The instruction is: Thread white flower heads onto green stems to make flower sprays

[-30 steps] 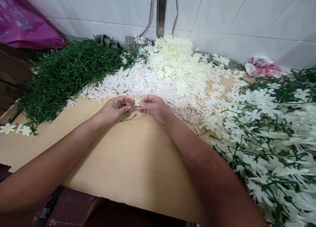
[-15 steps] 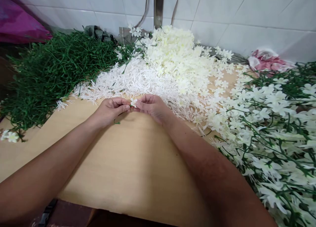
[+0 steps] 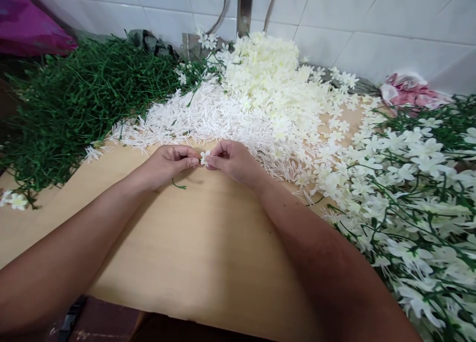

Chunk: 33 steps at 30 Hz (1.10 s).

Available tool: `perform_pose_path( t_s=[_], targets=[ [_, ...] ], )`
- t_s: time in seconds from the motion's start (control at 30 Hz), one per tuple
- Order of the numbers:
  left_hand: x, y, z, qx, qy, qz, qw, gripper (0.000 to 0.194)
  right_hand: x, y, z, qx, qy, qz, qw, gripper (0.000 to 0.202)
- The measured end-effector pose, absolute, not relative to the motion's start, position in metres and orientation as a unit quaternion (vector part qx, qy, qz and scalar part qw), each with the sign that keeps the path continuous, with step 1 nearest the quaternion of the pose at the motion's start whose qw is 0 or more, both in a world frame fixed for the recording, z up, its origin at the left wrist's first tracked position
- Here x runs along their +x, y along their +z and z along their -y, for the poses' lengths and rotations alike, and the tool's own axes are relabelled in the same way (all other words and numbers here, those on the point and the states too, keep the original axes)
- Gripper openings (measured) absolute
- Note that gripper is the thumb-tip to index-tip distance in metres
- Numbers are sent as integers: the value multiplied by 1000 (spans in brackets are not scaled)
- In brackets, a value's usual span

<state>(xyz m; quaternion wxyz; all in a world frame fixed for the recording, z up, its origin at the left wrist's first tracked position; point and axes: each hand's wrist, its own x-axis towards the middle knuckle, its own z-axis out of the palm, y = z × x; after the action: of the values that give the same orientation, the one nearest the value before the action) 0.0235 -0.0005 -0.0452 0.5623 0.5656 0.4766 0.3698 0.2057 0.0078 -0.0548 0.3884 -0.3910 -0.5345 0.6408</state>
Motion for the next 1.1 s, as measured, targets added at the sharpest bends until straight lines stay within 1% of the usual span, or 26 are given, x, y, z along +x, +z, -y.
perform_pose_path(
  t_s=[0.23,0.43,0.7,0.9,1.1],
  targets=[
    [25,-41,1,569,349,-487,563,7,205,-52,-5,-409,592,583,378,32],
    [25,-42,0,597,325,-483,552,5,200,-51,-3,-416,547,622,375,32],
    [29,-40,2,611,299,-492,543,16,203,-56,-4,-424,492,676,348,31],
    [28,-40,5,612,284,-493,548,14,205,-56,-4,-406,510,690,314,20],
    [24,-36,5,623,259,-478,563,9,208,-51,-4,-377,556,683,285,18]
  ],
)
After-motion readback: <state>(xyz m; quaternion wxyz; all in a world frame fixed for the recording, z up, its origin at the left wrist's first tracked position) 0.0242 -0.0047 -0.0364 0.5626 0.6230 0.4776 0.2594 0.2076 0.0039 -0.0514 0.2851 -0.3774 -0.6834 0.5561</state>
